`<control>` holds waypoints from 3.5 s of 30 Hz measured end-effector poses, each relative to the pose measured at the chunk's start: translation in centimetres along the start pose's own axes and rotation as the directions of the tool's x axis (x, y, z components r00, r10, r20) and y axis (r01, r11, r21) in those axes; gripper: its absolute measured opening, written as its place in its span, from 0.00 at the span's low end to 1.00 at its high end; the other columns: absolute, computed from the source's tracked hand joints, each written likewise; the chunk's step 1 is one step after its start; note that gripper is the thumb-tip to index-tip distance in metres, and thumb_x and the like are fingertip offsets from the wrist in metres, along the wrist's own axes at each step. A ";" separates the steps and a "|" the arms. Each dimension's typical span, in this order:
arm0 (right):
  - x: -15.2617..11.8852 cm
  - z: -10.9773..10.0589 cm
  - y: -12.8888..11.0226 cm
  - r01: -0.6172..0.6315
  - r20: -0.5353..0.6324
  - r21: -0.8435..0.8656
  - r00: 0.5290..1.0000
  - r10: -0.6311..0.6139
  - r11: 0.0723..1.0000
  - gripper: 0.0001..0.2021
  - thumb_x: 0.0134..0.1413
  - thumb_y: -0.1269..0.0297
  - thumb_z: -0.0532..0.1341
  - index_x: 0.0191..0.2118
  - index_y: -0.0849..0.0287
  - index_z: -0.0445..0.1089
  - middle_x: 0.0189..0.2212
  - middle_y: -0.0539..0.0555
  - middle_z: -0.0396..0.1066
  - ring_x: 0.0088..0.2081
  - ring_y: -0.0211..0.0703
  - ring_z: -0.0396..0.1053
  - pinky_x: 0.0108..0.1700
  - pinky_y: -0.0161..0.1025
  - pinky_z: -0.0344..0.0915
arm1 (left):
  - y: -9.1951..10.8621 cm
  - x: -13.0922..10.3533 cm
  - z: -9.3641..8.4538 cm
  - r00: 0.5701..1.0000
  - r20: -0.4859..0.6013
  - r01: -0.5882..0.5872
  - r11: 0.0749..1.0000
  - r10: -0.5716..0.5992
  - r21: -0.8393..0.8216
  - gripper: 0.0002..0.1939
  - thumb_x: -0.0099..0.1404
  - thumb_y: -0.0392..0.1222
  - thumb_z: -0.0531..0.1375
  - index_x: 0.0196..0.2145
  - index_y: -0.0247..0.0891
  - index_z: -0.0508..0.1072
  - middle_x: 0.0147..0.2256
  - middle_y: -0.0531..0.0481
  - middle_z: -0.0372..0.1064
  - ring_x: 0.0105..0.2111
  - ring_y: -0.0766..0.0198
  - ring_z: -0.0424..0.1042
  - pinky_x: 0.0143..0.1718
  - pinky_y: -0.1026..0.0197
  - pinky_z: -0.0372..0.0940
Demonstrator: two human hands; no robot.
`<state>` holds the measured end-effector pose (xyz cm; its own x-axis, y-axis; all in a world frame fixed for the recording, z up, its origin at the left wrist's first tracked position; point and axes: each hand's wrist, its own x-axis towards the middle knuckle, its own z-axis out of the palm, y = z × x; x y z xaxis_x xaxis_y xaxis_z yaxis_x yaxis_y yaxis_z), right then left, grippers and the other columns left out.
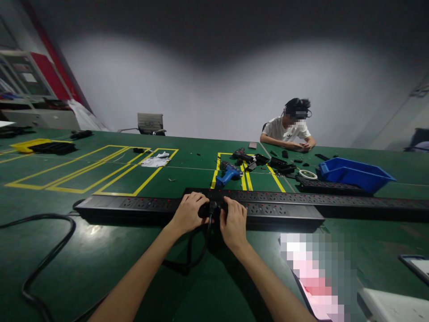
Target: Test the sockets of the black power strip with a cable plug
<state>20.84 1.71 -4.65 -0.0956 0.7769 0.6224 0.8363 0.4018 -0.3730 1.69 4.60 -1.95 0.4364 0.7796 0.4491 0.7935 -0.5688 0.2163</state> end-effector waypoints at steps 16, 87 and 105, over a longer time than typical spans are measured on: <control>4.5 -3.0 -1.0 0.329 0.314 -0.086 0.905 -0.288 0.940 0.28 0.50 0.55 0.63 0.57 0.57 0.62 0.49 0.59 0.66 0.50 0.54 0.59 0.52 0.46 0.54 | -0.2 -0.2 -0.2 0.998 -0.048 0.041 0.999 -0.041 0.014 0.24 0.50 0.55 0.66 0.44 0.45 0.72 0.46 0.45 0.64 0.50 0.49 0.61 0.51 0.47 0.58; 7.4 -0.2 -1.5 0.504 0.541 -0.185 0.769 -0.340 0.844 0.08 0.63 0.63 0.53 0.39 0.61 0.65 0.37 0.58 0.72 0.37 0.47 0.68 0.39 0.40 0.57 | -0.6 0.1 0.2 0.998 -0.007 0.057 0.998 -0.057 0.002 0.20 0.52 0.55 0.64 0.41 0.43 0.72 0.45 0.46 0.65 0.48 0.51 0.63 0.51 0.48 0.56; 6.8 0.1 -1.1 0.527 0.496 -0.200 0.782 -0.378 0.826 0.10 0.66 0.66 0.48 0.38 0.61 0.65 0.36 0.58 0.71 0.36 0.45 0.64 0.39 0.40 0.54 | -0.7 0.0 0.4 0.998 -0.020 0.062 0.998 -0.062 -0.002 0.23 0.51 0.54 0.65 0.44 0.44 0.72 0.46 0.46 0.66 0.49 0.51 0.63 0.52 0.48 0.56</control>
<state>19.25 6.62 -0.03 -0.6587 0.6957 0.2865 0.7486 0.6441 0.1571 1.30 5.08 -2.49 0.3783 0.8079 0.4518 0.8182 -0.5201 0.2451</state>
